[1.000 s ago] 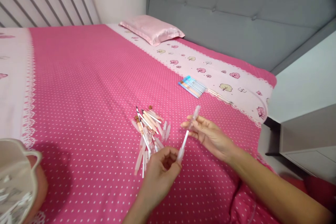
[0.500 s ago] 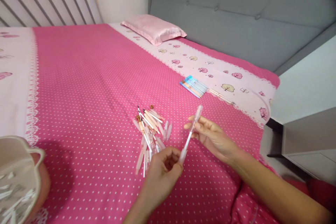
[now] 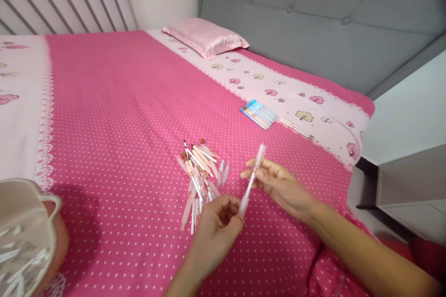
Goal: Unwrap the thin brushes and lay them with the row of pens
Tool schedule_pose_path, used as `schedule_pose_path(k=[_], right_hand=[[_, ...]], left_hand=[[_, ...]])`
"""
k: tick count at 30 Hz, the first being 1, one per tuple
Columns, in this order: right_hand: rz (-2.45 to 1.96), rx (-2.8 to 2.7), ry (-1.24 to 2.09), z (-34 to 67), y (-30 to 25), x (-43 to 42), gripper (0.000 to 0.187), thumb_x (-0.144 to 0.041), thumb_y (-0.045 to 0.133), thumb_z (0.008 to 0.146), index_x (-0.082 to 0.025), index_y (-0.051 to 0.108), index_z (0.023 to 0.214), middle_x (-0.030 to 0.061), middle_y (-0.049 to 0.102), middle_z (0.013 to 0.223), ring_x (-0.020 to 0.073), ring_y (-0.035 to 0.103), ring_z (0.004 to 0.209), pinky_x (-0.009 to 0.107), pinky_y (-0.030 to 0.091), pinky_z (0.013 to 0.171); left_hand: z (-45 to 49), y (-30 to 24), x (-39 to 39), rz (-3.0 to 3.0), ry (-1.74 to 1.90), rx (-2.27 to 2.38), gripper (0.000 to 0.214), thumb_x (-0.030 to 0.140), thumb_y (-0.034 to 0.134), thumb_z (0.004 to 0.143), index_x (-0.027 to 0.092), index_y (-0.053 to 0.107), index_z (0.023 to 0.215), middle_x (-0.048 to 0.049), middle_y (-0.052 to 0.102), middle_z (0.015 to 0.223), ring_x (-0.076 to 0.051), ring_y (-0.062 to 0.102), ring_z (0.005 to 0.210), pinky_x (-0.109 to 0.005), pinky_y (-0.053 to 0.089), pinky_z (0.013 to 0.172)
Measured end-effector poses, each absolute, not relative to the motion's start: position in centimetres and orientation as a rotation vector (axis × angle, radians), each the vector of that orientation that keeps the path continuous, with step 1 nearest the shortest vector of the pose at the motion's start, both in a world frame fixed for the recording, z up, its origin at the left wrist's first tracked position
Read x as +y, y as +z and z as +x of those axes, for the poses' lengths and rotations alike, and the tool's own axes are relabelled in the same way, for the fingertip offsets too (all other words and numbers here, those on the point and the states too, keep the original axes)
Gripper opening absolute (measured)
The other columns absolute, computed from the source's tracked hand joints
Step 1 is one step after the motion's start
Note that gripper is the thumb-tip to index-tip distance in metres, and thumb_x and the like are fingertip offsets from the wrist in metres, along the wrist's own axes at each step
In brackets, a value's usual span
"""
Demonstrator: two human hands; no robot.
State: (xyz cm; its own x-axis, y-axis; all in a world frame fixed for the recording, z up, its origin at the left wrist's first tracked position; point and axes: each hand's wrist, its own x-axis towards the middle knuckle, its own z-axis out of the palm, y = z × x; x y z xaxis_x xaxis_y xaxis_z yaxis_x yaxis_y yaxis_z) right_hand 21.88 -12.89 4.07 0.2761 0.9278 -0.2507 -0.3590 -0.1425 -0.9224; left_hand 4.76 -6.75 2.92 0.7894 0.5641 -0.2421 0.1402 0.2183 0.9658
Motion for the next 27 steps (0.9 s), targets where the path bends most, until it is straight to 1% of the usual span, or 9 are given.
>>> schedule_pose_path(k=[3, 14, 19, 27], right_hand=[[-1.24, -0.651, 1.271, 21.62, 3.99, -12.96, 0.022, -0.033, 0.065, 0.08, -0.025, 0.062, 0.1, 0.0011, 0.07, 0.088, 0.0136, 0.061, 0.086, 0.029, 0.043, 0.078], [-1.281, -0.711, 1.279, 21.23, 3.82, -12.97, 0.027, -0.037, 0.064, 0.08, -0.024, 0.063, 0.104, 0.0039, 0.068, 0.093, 0.0157, 0.06, 0.086, 0.032, 0.043, 0.078], [-1.283, -0.71, 1.284, 21.3, 3.71, -13.12, 0.027, -0.034, 0.063, 0.081, -0.023, 0.063, 0.105, 0.004, 0.067, 0.092, 0.0147, 0.06, 0.085, 0.03, 0.044, 0.078], [-1.27, -0.691, 1.3, 21.28, 3.76, -13.21, 0.027, -0.033, 0.065, 0.08, -0.024, 0.064, 0.105, 0.0032, 0.068, 0.092, 0.0143, 0.06, 0.086, 0.03, 0.042, 0.081]], left_hand=[[4.78, 2.8, -6.77, 1.331, 0.323, 0.631, 0.007, 0.018, 0.051, 0.073, 0.015, 0.057, 0.073, 0.0018, 0.05, 0.063, -0.011, 0.042, 0.058, -0.023, 0.033, 0.055], [4.81, 2.71, -6.69, 1.286, 0.335, 0.612, 0.007, 0.019, 0.051, 0.073, 0.015, 0.057, 0.073, 0.0019, 0.049, 0.063, -0.01, 0.041, 0.057, -0.023, 0.033, 0.053], [4.7, 2.75, -6.76, 1.284, 0.342, 0.627, 0.008, 0.021, 0.052, 0.074, 0.015, 0.057, 0.075, 0.0022, 0.049, 0.062, -0.01, 0.041, 0.057, -0.022, 0.033, 0.053], [4.69, 2.87, -6.68, 1.274, 0.34, 0.621, 0.008, 0.021, 0.052, 0.077, 0.015, 0.057, 0.076, 0.0027, 0.048, 0.061, -0.01, 0.042, 0.055, -0.022, 0.033, 0.053]])
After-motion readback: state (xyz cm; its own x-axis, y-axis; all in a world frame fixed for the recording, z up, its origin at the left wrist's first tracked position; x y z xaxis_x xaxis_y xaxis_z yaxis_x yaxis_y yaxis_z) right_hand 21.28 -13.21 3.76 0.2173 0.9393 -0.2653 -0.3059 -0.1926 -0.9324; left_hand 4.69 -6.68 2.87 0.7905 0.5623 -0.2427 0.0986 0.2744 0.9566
